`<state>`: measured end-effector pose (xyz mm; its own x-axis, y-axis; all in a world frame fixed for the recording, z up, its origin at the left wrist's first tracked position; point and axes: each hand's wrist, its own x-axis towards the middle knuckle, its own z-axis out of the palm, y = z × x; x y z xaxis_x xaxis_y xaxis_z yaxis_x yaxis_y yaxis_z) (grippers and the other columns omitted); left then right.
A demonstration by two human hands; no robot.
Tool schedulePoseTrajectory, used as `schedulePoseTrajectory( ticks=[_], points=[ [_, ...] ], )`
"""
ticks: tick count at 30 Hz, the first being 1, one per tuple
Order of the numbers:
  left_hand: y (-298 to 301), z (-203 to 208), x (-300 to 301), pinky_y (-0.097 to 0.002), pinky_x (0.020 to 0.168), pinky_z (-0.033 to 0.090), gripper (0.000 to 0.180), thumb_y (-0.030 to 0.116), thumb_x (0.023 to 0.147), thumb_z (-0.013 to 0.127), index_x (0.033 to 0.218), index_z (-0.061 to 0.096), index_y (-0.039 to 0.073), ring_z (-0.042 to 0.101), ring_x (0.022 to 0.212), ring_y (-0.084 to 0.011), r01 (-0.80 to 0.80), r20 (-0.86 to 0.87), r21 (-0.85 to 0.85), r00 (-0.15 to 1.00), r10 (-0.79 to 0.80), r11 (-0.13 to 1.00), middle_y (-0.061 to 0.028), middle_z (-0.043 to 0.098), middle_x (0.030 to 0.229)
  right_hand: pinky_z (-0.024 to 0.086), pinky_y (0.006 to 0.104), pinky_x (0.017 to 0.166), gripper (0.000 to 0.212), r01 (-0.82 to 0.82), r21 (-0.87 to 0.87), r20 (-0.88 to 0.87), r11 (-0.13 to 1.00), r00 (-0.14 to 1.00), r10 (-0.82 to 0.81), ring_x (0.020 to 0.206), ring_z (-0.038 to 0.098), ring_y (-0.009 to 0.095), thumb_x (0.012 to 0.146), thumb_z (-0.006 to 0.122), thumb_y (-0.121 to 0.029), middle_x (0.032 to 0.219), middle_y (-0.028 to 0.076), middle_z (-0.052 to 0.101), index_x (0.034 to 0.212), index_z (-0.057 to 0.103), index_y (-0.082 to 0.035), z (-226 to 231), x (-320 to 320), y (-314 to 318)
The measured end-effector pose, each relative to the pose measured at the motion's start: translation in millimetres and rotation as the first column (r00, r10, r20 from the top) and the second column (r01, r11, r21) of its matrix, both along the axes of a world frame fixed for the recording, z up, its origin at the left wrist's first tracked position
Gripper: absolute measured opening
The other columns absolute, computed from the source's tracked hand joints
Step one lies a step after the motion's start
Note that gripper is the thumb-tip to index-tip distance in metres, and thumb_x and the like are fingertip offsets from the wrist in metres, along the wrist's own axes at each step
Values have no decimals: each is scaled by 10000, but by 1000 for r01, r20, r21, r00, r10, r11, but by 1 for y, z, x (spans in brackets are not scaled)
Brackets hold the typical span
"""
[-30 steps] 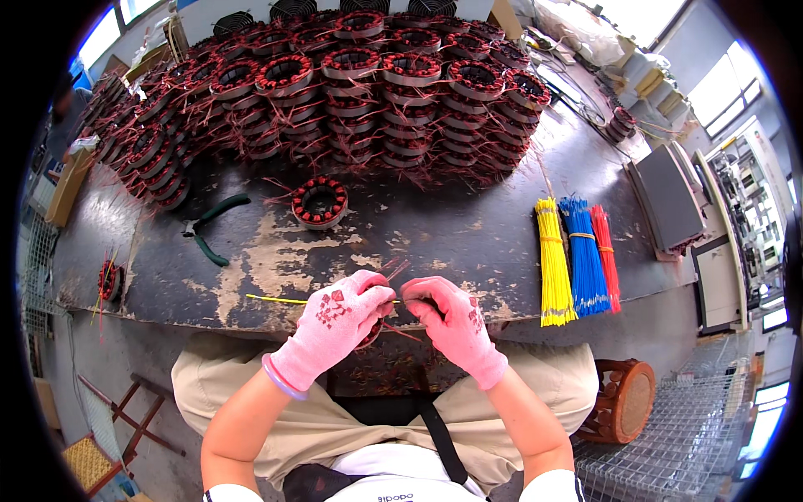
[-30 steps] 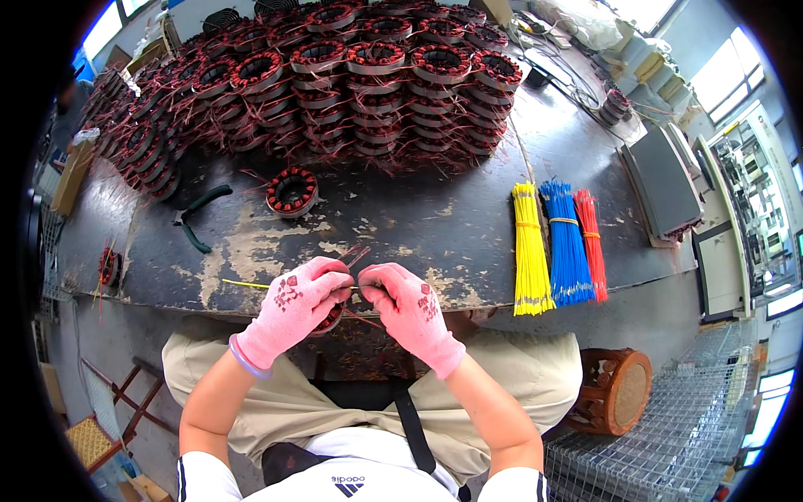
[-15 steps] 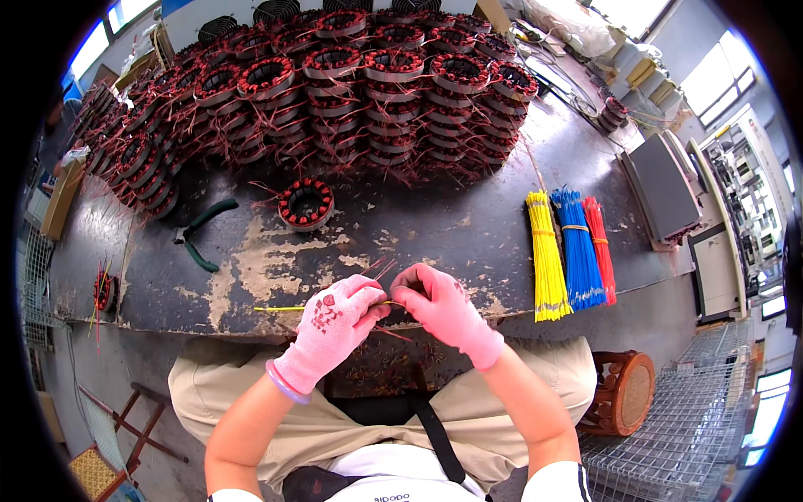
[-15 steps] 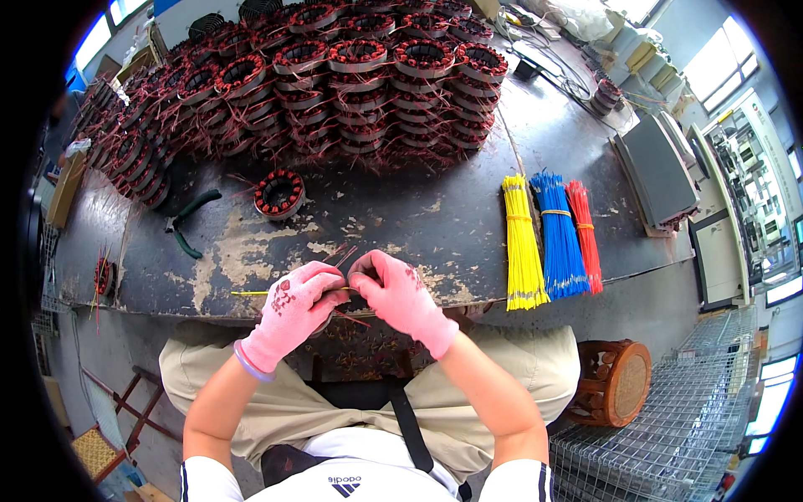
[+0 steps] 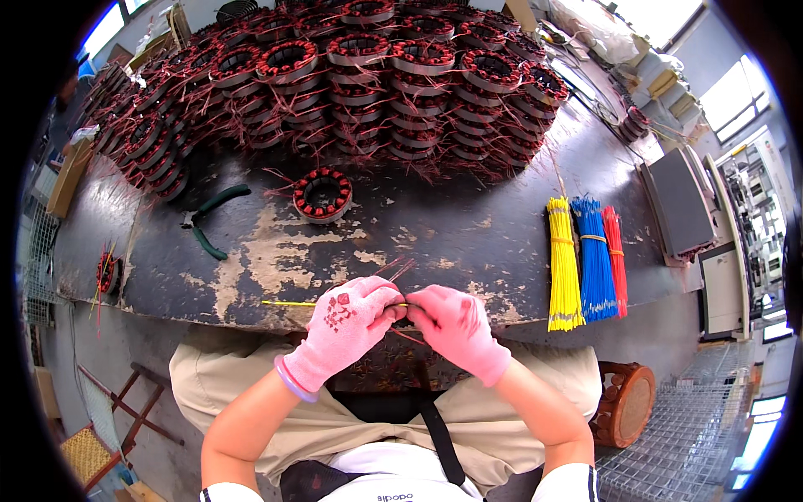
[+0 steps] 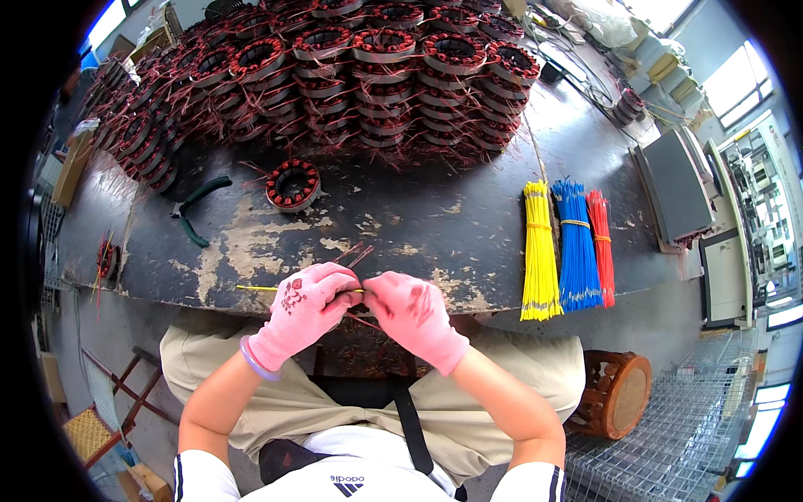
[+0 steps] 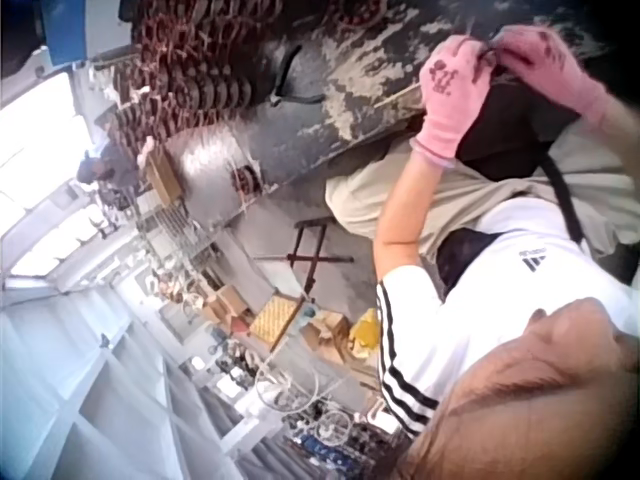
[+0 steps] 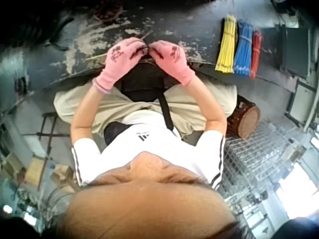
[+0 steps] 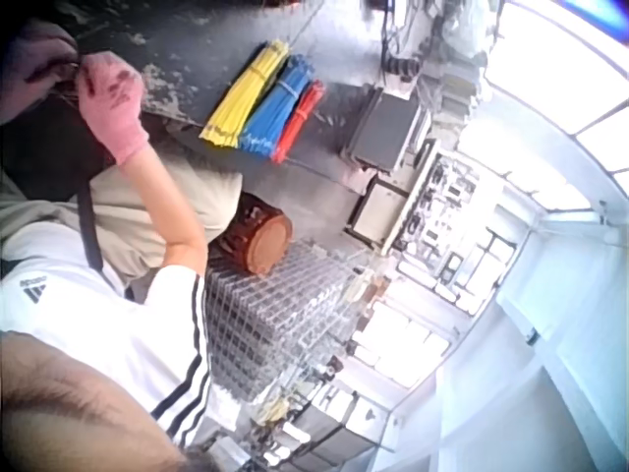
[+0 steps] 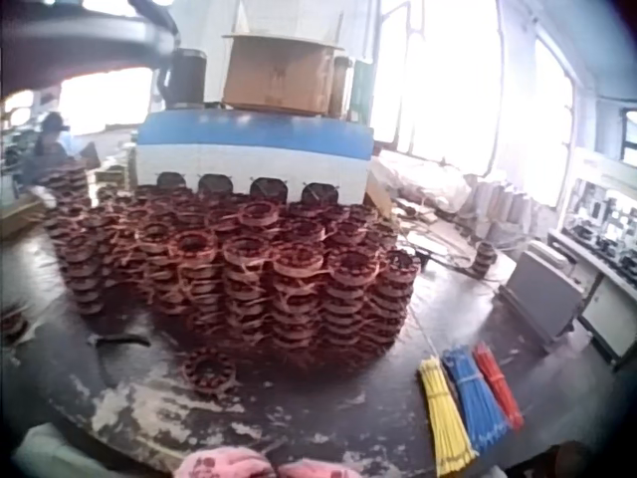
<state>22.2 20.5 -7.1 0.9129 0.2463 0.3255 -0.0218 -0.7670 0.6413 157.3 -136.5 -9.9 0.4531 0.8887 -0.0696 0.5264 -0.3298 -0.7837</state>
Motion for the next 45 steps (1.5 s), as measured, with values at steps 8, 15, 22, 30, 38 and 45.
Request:
schedulePoseTrajectory(
  ticks=[8, 15, 22, 30, 38, 45],
  points=[
    [0, -1, -1, -381, 758, 554, 157, 63, 800, 711, 954, 694, 88, 682, 871, -287, -15, -4, -5, 1000, 15, 1000, -56, 697, 981, 526, 316, 709, 175, -60, 102, 124, 993, 991, 47, 782, 680, 215, 926, 673, -173, 859, 58, 697, 1037, 668, -37, 16, 5, -2],
    [0, 4, 0, -386, 741, 552, 157, 62, 790, 715, 943, 687, 79, 681, 862, -297, 31, 7, 23, 999, -31, 999, -58, 696, 969, 498, 291, 607, 154, 99, -57, -411, 993, 905, -114, 699, 622, 87, 941, 668, -173, 792, 61, 668, 1016, 678, -39, 11, 5, 6],
    [-1, 1, -1, -390, 730, 547, 144, 55, 788, 715, 928, 687, 75, 679, 850, -293, -2, -2, -35, 1000, 1, 999, -62, 696, 954, 553, 355, 650, 355, -9, 249, 464, 968, 879, -111, 719, 673, 232, 810, 812, -293, 962, 58, 698, 1057, 668, -82, 8, -6, -11],
    [3, 1, -1, -387, 737, 548, 156, 55, 800, 706, 952, 685, 80, 678, 845, -295, 35, -1, -37, 999, -35, 999, -60, 696, 982, 471, 235, 626, 226, 56, -169, -826, 984, 536, -172, 693, 574, 55, 1020, 530, -176, 804, -4, 662, 1060, 661, 4, 11, 8, -1],
    [1, 0, 0, -393, 730, 550, 161, 70, 795, 724, 950, 682, 87, 679, 849, -297, 38, 10, -10, 999, -38, 999, -57, 690, 982, 509, 278, 670, 138, -232, 170, 573, 958, 814, 96, 701, 608, 105, 961, 629, -157, 757, 36, 649, 1006, 660, -30, 13, 3, -3],
    [2, 1, -1, -395, 725, 548, 168, 64, 790, 726, 950, 677, 87, 676, 845, -299, 62, 9, -10, 998, -62, 998, -61, 687, 971, 467, 245, 572, 230, 42, -231, -607, 972, 775, -178, 630, 579, 60, 944, 686, -255, 750, 26, 680, 965, 675, -26, 14, 15, 4]
  ],
)
